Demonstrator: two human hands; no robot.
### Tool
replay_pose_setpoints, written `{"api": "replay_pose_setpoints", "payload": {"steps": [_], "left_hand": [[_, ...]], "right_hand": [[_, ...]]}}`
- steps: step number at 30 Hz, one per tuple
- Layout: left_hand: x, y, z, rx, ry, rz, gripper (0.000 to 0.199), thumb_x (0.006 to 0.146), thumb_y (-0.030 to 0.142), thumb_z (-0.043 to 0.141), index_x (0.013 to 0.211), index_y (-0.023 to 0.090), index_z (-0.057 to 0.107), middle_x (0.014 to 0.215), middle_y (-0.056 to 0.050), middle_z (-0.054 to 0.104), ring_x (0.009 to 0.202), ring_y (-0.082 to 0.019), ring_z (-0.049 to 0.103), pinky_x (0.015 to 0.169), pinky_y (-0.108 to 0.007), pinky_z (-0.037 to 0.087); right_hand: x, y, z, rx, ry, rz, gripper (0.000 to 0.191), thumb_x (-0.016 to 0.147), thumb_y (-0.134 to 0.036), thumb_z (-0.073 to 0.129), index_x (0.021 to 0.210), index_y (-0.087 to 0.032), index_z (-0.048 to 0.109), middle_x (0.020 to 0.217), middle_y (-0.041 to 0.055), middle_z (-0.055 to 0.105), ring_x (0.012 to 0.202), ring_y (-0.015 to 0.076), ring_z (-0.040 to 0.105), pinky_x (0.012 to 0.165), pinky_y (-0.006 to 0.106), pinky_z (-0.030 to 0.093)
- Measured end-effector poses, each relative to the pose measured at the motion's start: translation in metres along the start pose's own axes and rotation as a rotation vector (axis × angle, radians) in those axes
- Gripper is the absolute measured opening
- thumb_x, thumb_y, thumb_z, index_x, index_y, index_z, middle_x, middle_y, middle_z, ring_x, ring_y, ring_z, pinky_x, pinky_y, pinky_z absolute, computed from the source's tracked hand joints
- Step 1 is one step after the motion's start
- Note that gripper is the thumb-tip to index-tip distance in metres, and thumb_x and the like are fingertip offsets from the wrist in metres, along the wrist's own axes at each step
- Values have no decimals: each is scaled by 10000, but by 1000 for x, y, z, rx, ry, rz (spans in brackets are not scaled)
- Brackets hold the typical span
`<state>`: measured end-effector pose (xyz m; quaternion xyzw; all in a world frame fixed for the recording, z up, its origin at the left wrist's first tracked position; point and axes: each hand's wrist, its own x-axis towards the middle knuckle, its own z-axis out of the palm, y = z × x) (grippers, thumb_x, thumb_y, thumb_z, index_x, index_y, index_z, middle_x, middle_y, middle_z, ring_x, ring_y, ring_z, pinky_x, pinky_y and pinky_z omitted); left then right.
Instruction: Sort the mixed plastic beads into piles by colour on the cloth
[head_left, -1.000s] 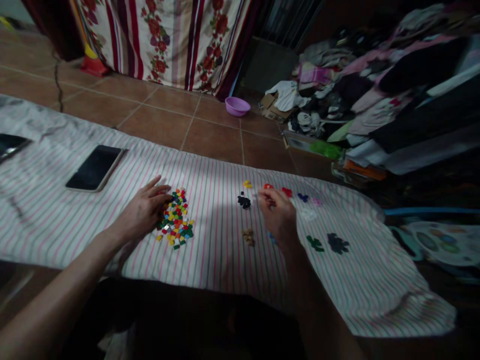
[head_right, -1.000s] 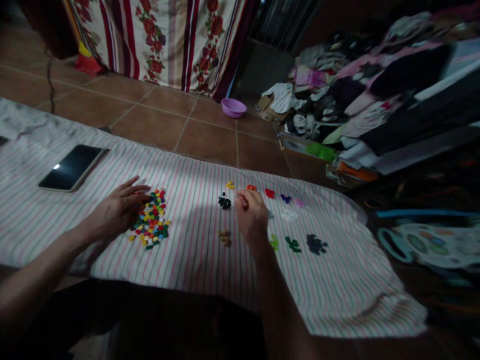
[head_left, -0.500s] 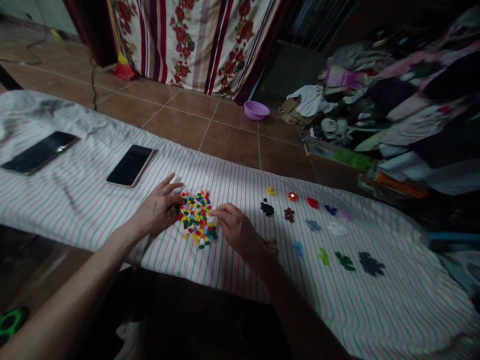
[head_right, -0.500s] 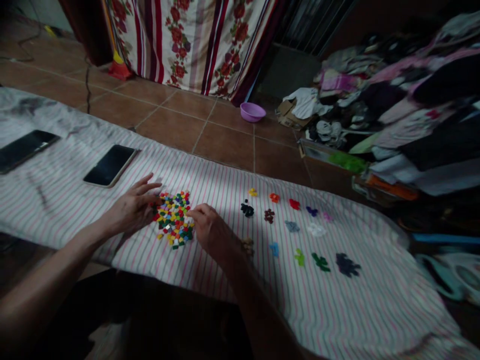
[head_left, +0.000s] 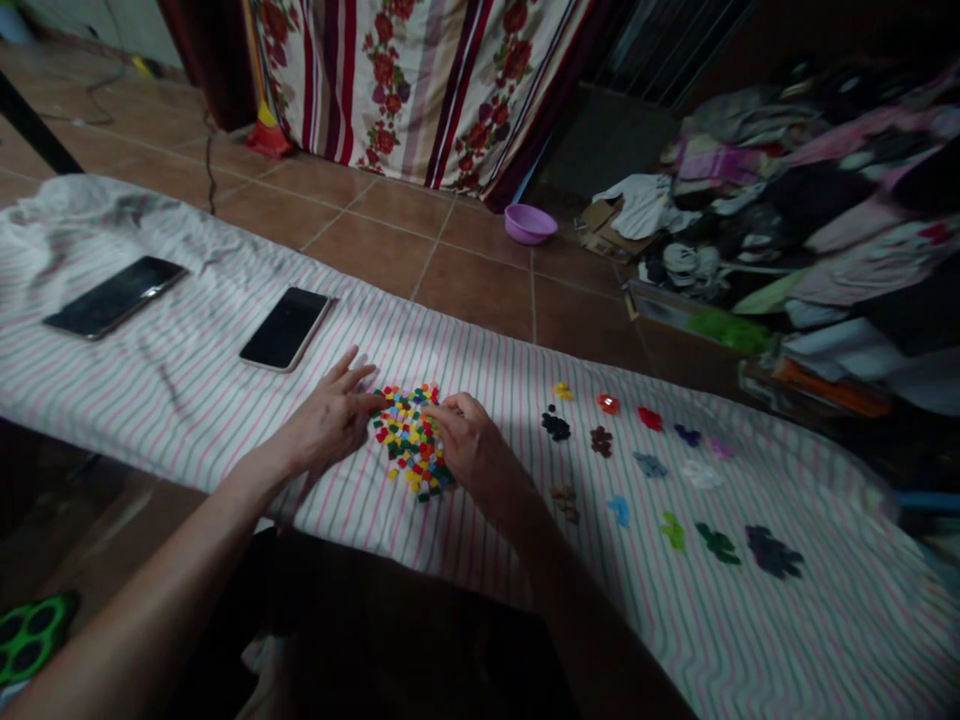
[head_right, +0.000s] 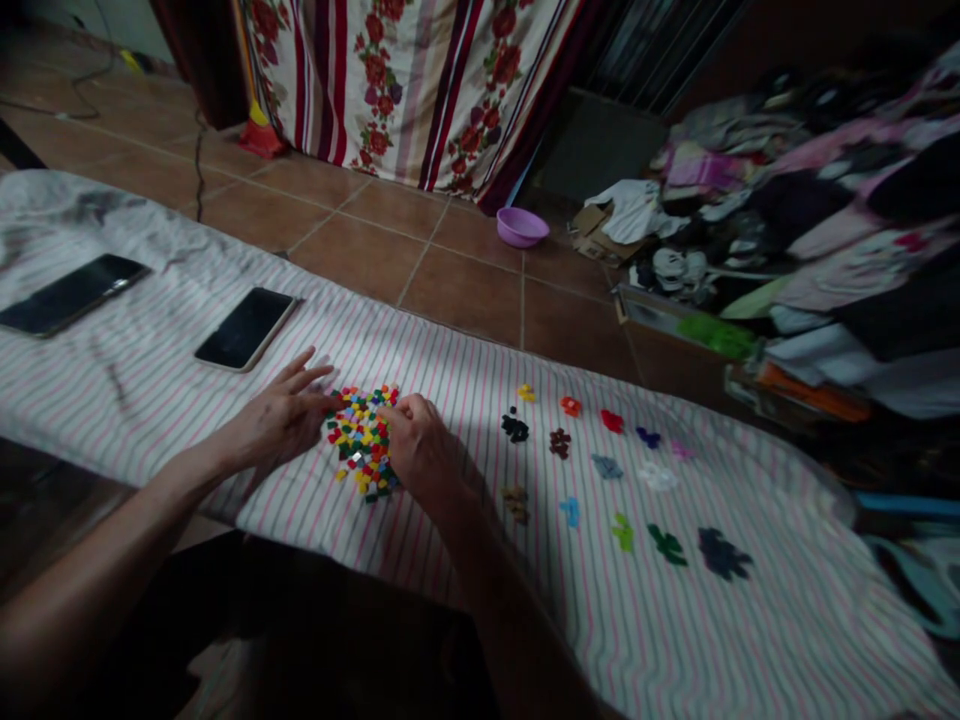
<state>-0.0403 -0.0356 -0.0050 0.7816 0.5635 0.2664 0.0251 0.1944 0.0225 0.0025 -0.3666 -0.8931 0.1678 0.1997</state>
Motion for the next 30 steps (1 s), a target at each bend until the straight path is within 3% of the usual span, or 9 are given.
{"api": "replay_pose_setpoints", "payload": {"steps": [12, 18, 23, 30], "left_hand": [[3, 3, 1, 2, -2, 39, 312, 799, 95, 501, 984, 187, 735, 1280, -116, 605, 1307, -264, 502, 1190, -582, 301], [8, 4, -8, -3, -50, -16, 334, 775, 79, 483, 976, 170, 734, 1285, -118, 603, 1328, -282, 480, 1187, -583, 308], [10, 4, -12, -10, -57, -64, 367, 754, 64, 486, 997, 177, 737, 1332, -127, 575, 1414, -339, 364, 1137, -612, 368], [13, 7, -11, -5, -56, -18, 362, 753, 40, 494, 998, 166, 729, 1288, -132, 620, 1329, -290, 485, 1186, -582, 310]], "right_hand": [[21, -18, 11, -87, 79, -49, 210, 938, -182, 513, 944, -212, 721, 968, 90, 613, 965, 236, 525, 856, 390, 484], [26, -18, 17, -125, 46, -15, 194, 933, -166, 523, 947, -180, 715, 951, 100, 617, 966, 242, 522, 865, 381, 470], [28, -20, 18, -147, 57, -14, 176, 916, -166, 547, 944, -209, 717, 928, 85, 618, 943, 237, 517, 842, 372, 467], [28, -25, 19, -219, 41, 11, 176, 896, -163, 538, 959, -191, 700, 933, 100, 618, 946, 247, 512, 838, 377, 455]]}}
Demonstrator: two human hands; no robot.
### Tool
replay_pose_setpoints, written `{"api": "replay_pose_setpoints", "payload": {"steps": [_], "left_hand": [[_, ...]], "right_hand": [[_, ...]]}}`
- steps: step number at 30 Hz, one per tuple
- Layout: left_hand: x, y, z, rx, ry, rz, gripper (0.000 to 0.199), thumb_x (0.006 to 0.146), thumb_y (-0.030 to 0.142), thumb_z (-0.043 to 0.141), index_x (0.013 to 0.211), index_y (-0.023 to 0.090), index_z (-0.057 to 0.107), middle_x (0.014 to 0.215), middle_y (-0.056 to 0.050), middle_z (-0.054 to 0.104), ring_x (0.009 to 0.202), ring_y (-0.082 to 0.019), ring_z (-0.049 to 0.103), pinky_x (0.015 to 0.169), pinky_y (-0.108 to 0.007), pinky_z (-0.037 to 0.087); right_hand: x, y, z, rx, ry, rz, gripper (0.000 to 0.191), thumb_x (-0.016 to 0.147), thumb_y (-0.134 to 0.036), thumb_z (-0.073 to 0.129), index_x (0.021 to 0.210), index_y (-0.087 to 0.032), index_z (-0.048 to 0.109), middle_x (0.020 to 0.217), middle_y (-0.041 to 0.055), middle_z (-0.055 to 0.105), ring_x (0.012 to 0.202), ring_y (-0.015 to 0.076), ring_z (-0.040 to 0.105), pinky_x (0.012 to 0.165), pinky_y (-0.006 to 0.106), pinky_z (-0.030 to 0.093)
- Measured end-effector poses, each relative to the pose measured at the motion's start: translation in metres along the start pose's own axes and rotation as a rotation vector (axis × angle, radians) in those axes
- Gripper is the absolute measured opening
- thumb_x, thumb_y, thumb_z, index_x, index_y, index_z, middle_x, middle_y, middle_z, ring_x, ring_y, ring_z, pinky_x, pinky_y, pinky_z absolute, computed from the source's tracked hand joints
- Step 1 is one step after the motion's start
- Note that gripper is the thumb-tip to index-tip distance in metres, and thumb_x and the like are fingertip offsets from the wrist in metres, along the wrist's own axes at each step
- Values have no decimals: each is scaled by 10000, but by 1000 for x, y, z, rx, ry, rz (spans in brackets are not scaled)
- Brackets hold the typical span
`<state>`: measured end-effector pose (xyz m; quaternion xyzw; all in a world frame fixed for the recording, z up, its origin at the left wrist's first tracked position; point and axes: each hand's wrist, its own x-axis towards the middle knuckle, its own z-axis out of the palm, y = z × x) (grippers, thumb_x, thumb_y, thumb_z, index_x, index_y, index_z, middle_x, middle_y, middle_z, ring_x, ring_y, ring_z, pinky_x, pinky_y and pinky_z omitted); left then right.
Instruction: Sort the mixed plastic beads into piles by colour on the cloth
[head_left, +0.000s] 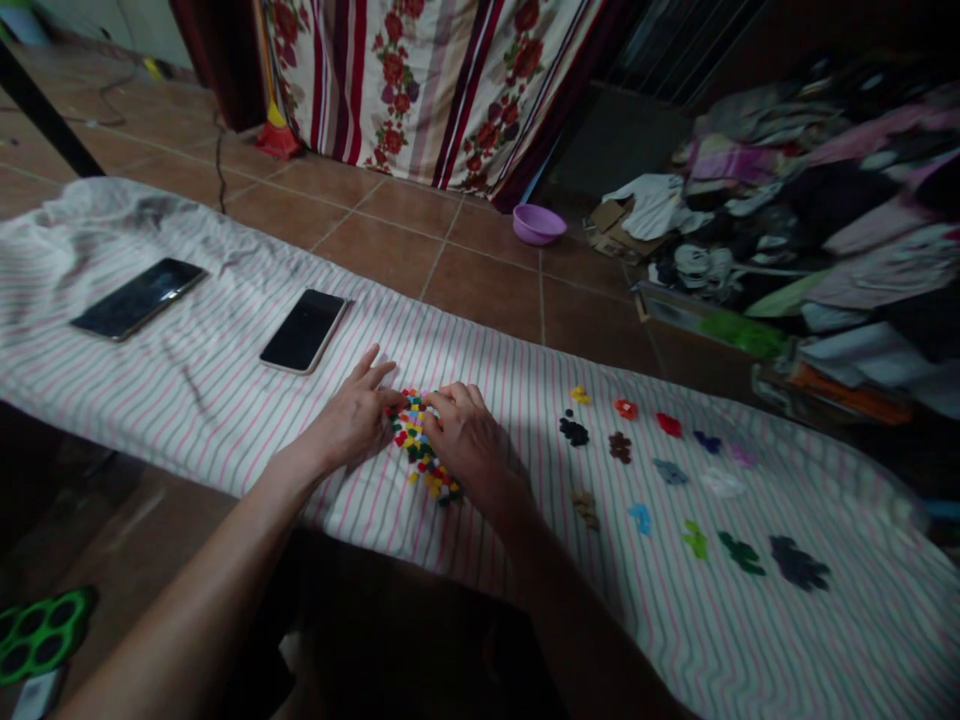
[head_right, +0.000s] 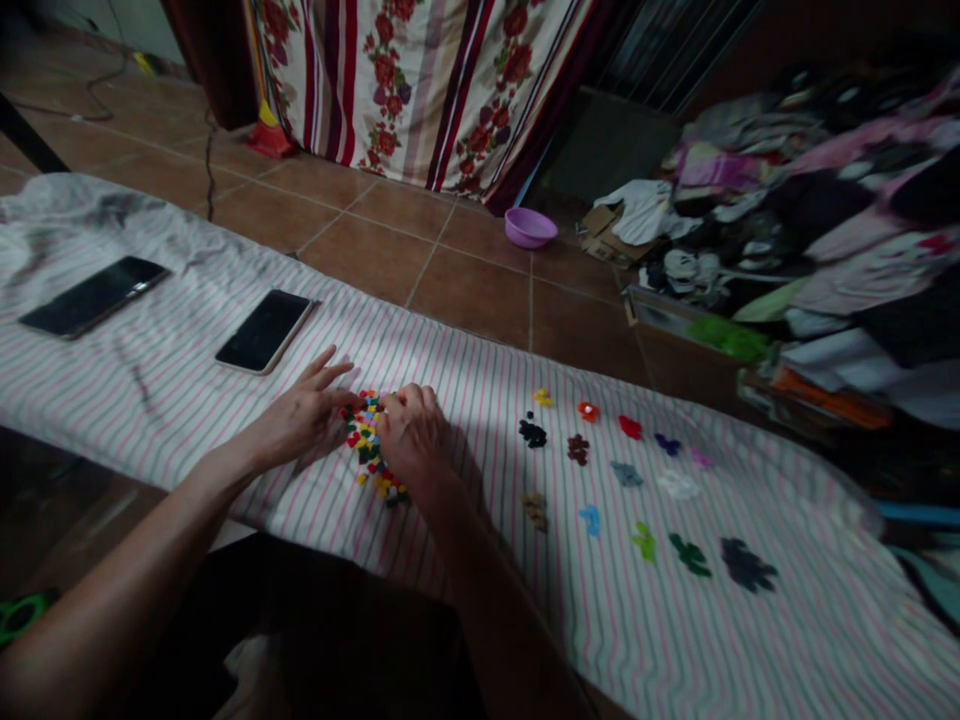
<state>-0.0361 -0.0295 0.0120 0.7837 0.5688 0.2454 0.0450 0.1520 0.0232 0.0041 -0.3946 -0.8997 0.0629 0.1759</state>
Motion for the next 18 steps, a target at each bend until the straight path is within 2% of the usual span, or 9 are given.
{"api": "replay_pose_setpoints", "payload": {"steps": [6, 11, 18], "left_hand": [[-2, 0, 11, 9, 13, 15, 385, 733, 49, 526, 1058, 144, 710, 1281, -153, 619, 1343, -303, 465, 1197, -590, 294], [-1, 1, 14, 46, 14, 31, 387, 748, 48, 510, 1062, 165, 702, 1207, -117, 654, 1303, -270, 507, 1196, -577, 304], [2, 0, 21, 40, 40, 46, 372, 781, 85, 524, 1108, 163, 682, 1158, -113, 661, 1286, -279, 522, 1191, -604, 297]], "right_hand": [[-1, 4, 1, 57, -1, -13, 136, 892, -171, 541, 911, -209, 670, 928, 80, 628, 925, 235, 525, 837, 369, 453], [-2, 2, -1, 90, -8, 25, 94, 878, -190, 585, 905, -210, 673, 929, 76, 639, 933, 240, 538, 831, 366, 462], [1, 1, 3, 85, -13, 42, 84, 874, -195, 592, 882, -213, 673, 932, 80, 642, 942, 238, 543, 841, 368, 454]]}}
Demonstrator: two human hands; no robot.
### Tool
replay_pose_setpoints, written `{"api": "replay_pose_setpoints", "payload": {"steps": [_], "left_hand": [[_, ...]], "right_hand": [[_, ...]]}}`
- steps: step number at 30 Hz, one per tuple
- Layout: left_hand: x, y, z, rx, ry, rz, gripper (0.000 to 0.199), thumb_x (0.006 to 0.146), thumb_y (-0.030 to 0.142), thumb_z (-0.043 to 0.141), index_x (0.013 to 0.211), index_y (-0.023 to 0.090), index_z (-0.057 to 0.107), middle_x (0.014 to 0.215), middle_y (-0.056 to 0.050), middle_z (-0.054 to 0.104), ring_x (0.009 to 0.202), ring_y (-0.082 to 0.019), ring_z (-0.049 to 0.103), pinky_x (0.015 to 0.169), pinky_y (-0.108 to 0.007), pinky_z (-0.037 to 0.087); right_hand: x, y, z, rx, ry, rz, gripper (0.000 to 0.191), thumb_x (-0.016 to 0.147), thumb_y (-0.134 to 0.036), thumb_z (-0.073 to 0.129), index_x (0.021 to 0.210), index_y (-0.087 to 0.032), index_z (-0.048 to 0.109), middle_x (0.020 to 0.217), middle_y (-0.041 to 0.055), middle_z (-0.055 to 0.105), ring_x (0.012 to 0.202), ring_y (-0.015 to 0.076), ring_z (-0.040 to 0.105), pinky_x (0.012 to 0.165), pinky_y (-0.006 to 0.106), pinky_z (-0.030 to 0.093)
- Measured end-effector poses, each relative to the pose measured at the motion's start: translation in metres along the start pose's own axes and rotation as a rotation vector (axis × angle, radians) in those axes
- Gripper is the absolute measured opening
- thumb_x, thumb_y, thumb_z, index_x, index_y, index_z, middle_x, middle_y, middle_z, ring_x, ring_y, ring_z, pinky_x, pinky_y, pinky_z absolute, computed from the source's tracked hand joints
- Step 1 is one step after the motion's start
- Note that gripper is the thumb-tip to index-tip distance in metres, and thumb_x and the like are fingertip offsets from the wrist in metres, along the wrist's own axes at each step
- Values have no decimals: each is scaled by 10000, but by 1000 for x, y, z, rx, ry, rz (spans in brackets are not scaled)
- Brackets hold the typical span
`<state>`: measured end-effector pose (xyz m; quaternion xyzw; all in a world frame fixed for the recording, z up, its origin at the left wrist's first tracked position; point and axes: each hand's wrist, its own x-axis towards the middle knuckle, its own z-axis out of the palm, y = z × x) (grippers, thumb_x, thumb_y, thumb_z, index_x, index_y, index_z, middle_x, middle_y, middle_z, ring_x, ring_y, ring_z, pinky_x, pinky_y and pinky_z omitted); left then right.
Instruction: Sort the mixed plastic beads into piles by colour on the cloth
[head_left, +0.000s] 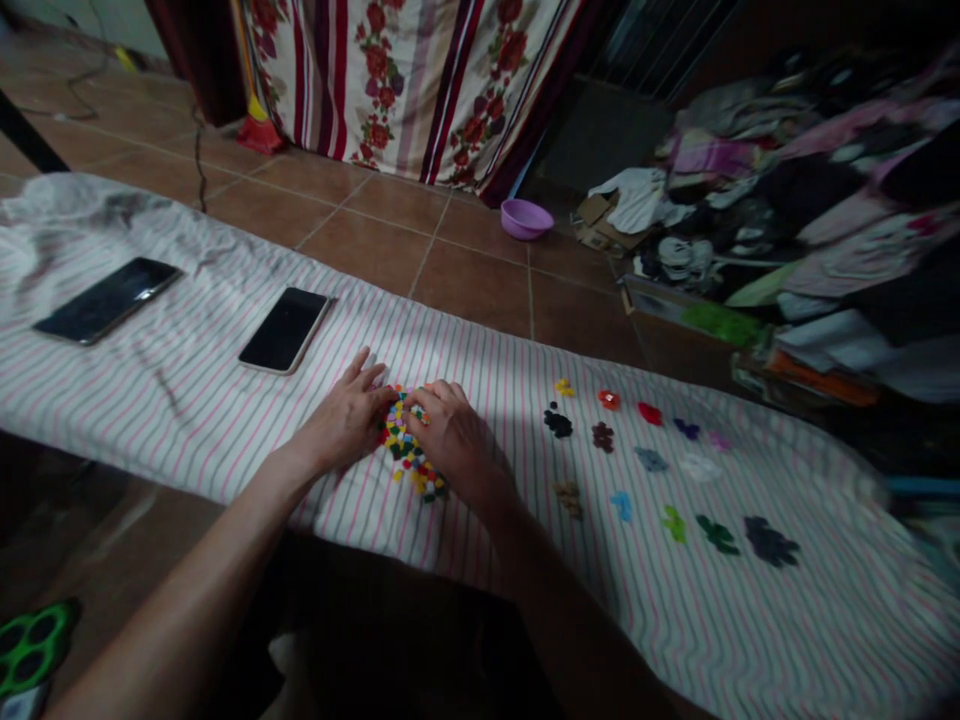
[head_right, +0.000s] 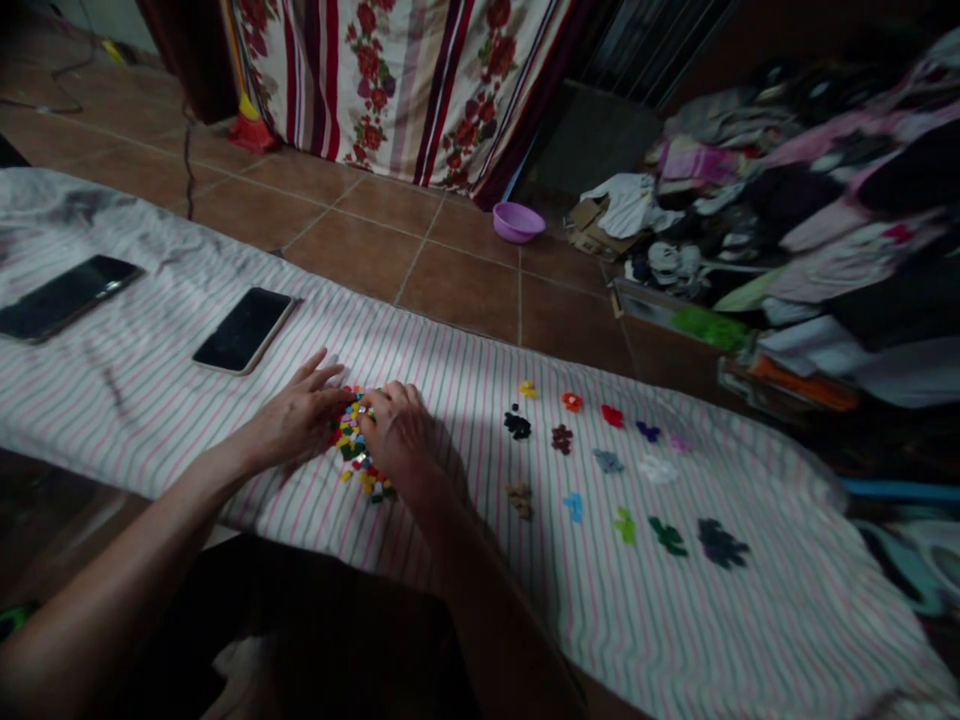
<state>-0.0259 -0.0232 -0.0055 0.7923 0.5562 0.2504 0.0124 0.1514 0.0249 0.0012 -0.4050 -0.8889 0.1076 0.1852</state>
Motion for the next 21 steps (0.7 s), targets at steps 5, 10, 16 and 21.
{"api": "replay_pose_setpoints", "payload": {"steps": [5, 10, 16, 21], "left_hand": [[1, -1, -1, 32, -23, 30, 352, 779, 81, 499, 1067, 161, 686, 1040, -90, 680, 1246, -270, 548, 1196, -592, 296], [-1, -2, -4, 7, -10, 27, 348, 804, 106, 463, 1065, 157, 687, 1064, -99, 670, 1228, -262, 550, 1196, -581, 302], [-1, -2, 2, -14, 51, 71, 350, 824, 113, 448, 1091, 172, 667, 1029, -84, 681, 1197, -257, 573, 1183, -585, 322], [0, -4, 8, -4, 72, 112, 331, 807, 126, 465, 1070, 182, 657, 1040, -78, 687, 1163, -266, 600, 1176, -582, 328]], "right_hand": [[1, -1, 2, 78, 38, -7, 104, 856, -146, 563, 855, -214, 641, 914, 66, 654, 936, 225, 554, 840, 348, 444], [3, -7, 0, 169, 76, -6, 105, 826, -115, 554, 824, -210, 597, 891, 51, 670, 895, 206, 579, 851, 342, 442], [4, -14, -8, 241, 139, -8, 113, 830, -107, 536, 863, -209, 570, 883, 38, 671, 851, 182, 601, 825, 314, 466], [1, -9, -14, 252, 127, -56, 111, 845, -100, 532, 876, -205, 549, 891, 31, 668, 886, 167, 610, 870, 301, 463]]}}
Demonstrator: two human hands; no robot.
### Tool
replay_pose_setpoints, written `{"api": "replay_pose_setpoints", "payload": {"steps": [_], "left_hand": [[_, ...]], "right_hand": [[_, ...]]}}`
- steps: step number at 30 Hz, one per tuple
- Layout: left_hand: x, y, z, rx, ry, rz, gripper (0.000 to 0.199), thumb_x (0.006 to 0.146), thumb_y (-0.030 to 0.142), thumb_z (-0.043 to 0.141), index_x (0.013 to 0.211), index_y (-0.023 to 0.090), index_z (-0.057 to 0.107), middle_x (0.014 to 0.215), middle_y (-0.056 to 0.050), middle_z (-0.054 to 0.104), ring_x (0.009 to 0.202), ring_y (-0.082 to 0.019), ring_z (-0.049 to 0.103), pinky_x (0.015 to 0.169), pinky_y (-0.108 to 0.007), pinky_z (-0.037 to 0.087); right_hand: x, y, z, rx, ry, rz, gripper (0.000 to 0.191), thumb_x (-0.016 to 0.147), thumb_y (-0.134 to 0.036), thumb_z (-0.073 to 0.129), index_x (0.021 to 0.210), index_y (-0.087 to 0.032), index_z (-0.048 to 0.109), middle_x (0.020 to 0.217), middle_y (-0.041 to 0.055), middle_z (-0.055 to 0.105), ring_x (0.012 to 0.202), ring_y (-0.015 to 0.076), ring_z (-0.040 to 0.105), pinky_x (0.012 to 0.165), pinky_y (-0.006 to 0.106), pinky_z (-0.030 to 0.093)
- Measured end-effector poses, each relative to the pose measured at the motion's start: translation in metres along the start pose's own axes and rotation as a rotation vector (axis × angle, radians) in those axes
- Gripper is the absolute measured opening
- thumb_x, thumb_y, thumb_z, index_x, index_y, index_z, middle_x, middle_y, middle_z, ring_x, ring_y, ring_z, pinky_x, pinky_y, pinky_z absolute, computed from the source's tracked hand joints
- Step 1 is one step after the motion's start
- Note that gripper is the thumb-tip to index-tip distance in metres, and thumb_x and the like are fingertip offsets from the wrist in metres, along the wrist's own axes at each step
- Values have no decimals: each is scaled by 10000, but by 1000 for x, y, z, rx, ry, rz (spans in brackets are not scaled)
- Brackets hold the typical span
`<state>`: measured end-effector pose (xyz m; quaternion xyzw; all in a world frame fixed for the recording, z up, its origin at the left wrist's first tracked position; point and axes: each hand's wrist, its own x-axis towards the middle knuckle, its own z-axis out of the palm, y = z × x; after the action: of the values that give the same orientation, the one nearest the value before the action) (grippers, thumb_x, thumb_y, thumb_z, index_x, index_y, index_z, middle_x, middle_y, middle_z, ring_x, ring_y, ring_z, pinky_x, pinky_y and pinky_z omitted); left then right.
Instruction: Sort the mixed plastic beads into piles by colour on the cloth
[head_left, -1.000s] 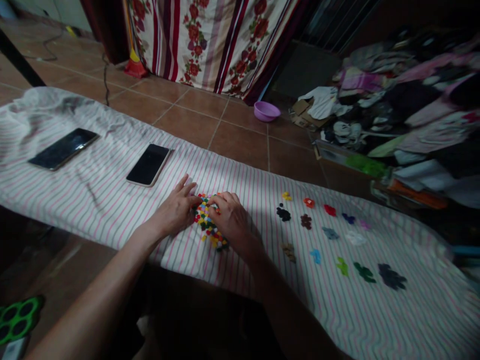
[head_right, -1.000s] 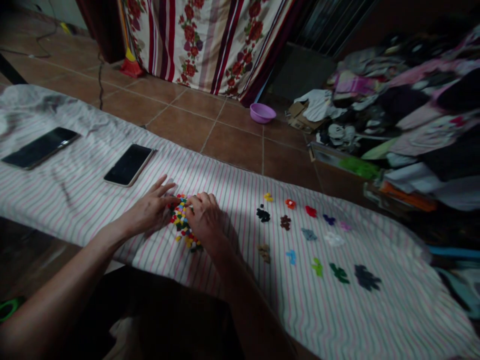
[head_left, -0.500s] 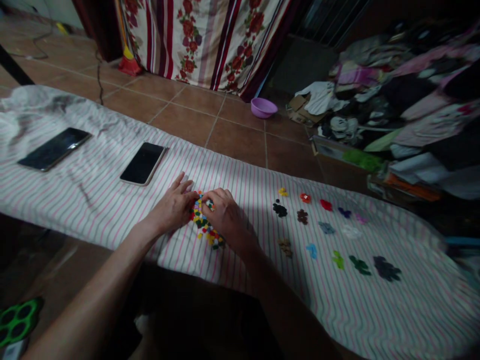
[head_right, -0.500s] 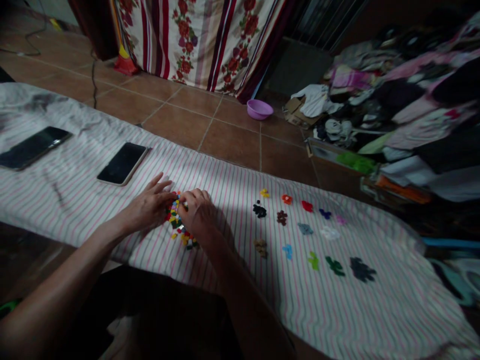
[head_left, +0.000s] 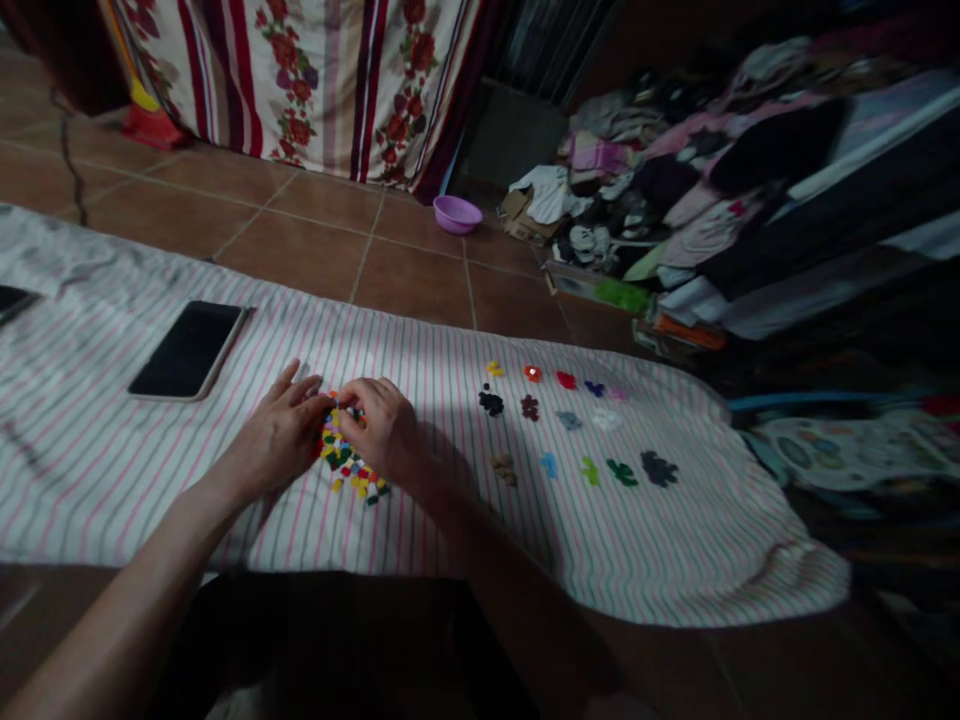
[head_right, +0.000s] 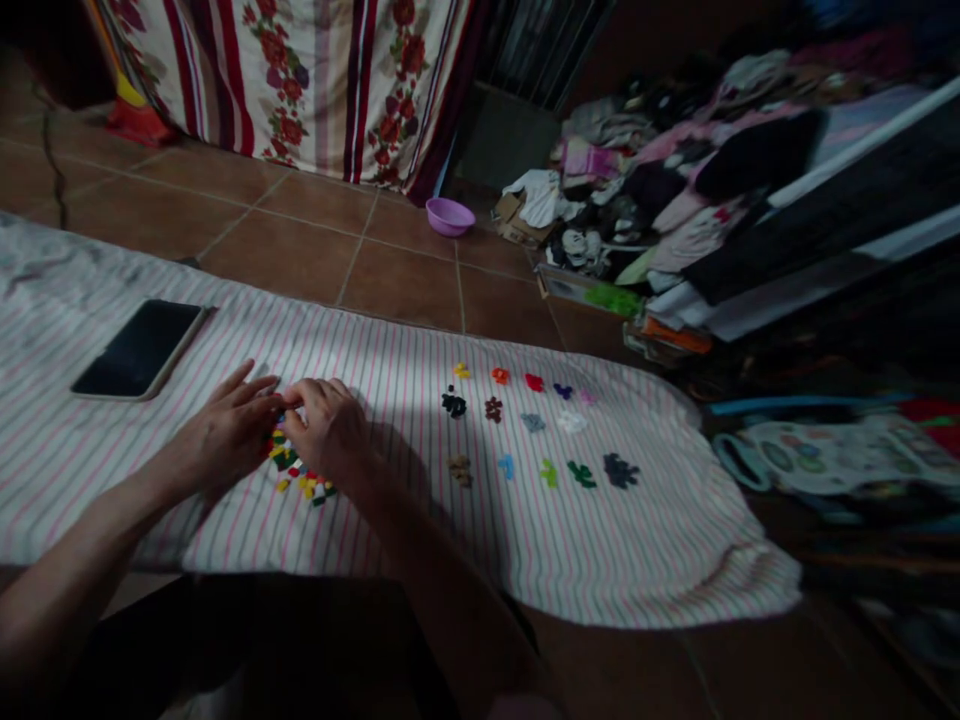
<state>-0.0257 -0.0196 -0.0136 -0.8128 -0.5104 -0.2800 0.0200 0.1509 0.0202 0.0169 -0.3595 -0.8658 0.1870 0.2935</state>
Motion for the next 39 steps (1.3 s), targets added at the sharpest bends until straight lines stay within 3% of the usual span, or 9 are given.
{"api": "replay_pose_setpoints", "payload": {"steps": [5, 10, 16, 23, 30, 35, 39], "left_hand": [[-3, -9, 4, 25, -51, 28, 303, 783, 157, 483, 1018, 190, 671, 1019, -51, 710, 1170, -273, 592, 1197, -564, 290], [-3, -19, 8, 46, -80, 73, 167, 755, 203, 508, 795, 233, 667, 981, -21, 723, 1124, -276, 618, 1191, -568, 295], [-4, -16, 4, 3, -49, 14, 205, 829, 172, 448, 983, 205, 579, 989, -32, 713, 1134, -237, 620, 1191, -536, 314], [-8, -26, 11, 14, -11, 12, 216, 821, 244, 446, 995, 220, 570, 1084, -86, 700, 1119, -268, 631, 1202, -526, 298], [-6, -24, 9, -1, -20, 27, 227, 804, 236, 457, 964, 257, 617, 981, -27, 728, 1118, -256, 629, 1217, -499, 277], [-7, -22, 11, 8, -12, 3, 252, 815, 211, 445, 975, 256, 634, 991, -21, 734, 1120, -247, 628, 1211, -510, 279], [-8, -23, 12, 12, -31, -15, 254, 830, 214, 441, 1001, 253, 625, 1018, -15, 731, 1155, -227, 615, 1216, -495, 271]], "right_hand": [[-6, 10, -6, -38, 5, -35, 108, 861, -101, 521, 864, -209, 522, 894, 29, 670, 887, 166, 614, 875, 301, 453], [-10, 15, -14, -66, 14, -61, 108, 875, -101, 511, 895, -204, 536, 906, 33, 672, 901, 173, 609, 873, 308, 453], [-15, 22, -32, -93, 29, -22, 125, 887, -100, 516, 910, -204, 581, 930, 28, 685, 899, 171, 611, 874, 308, 450], [-22, 50, -67, -161, 146, 33, 143, 852, -91, 556, 874, -197, 649, 889, 35, 689, 880, 185, 607, 849, 310, 456], [-41, 98, -122, -231, 253, 272, 167, 787, -122, 588, 856, -224, 701, 848, 23, 677, 845, 188, 613, 812, 317, 476], [-66, 132, -156, -313, 244, 495, 184, 770, -134, 586, 864, -222, 717, 877, 25, 699, 807, 177, 630, 765, 300, 485], [-82, 148, -170, -399, 190, 614, 173, 782, -159, 606, 883, -228, 728, 871, 23, 713, 772, 170, 642, 732, 291, 482]]}}
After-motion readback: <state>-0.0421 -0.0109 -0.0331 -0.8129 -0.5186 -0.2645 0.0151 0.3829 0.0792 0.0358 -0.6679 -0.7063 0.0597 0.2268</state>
